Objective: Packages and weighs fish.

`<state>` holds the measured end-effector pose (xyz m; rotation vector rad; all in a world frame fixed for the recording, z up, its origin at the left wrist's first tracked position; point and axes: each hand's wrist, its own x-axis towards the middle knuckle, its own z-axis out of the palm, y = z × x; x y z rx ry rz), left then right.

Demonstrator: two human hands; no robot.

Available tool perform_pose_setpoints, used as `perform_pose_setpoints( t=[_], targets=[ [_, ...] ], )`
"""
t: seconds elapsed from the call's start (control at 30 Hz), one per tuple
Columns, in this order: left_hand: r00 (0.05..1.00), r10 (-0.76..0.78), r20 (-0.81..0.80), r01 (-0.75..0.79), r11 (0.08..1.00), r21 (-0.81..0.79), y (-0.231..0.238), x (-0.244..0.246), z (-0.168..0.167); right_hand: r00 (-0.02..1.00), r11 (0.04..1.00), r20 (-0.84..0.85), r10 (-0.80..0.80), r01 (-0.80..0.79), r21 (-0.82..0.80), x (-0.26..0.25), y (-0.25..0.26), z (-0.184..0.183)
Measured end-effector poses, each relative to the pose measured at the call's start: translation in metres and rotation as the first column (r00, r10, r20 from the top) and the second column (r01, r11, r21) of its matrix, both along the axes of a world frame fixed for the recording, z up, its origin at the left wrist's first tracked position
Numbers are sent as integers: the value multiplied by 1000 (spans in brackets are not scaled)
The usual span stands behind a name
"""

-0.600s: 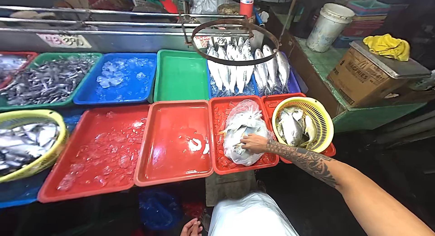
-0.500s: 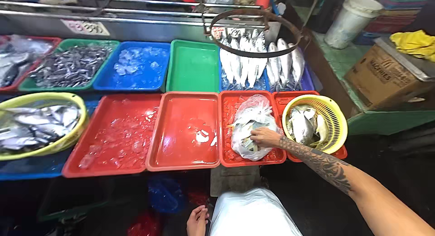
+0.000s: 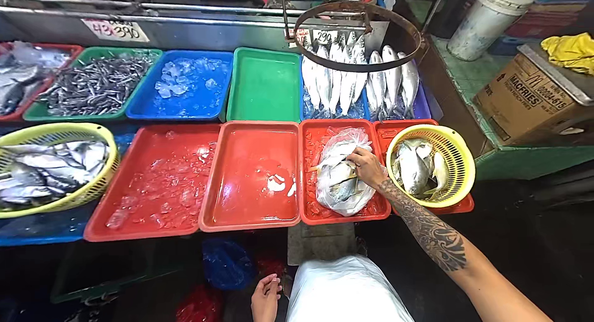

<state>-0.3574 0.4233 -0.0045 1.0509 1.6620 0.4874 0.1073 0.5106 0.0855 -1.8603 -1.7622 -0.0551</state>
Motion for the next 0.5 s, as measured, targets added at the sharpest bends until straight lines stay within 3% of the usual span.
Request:
perform_pose_setpoints(
  t=[0.2, 0.5],
  targets=[
    [1000, -3, 10, 3, 998, -56, -13, 1, -4, 999, 997, -38, -26, 28, 68, 3, -4, 9],
    [999, -46, -9, 46, 998, -49, -8, 3, -1, 968, 963, -227, -112, 162, 215, 12, -22, 28]
  ],
)
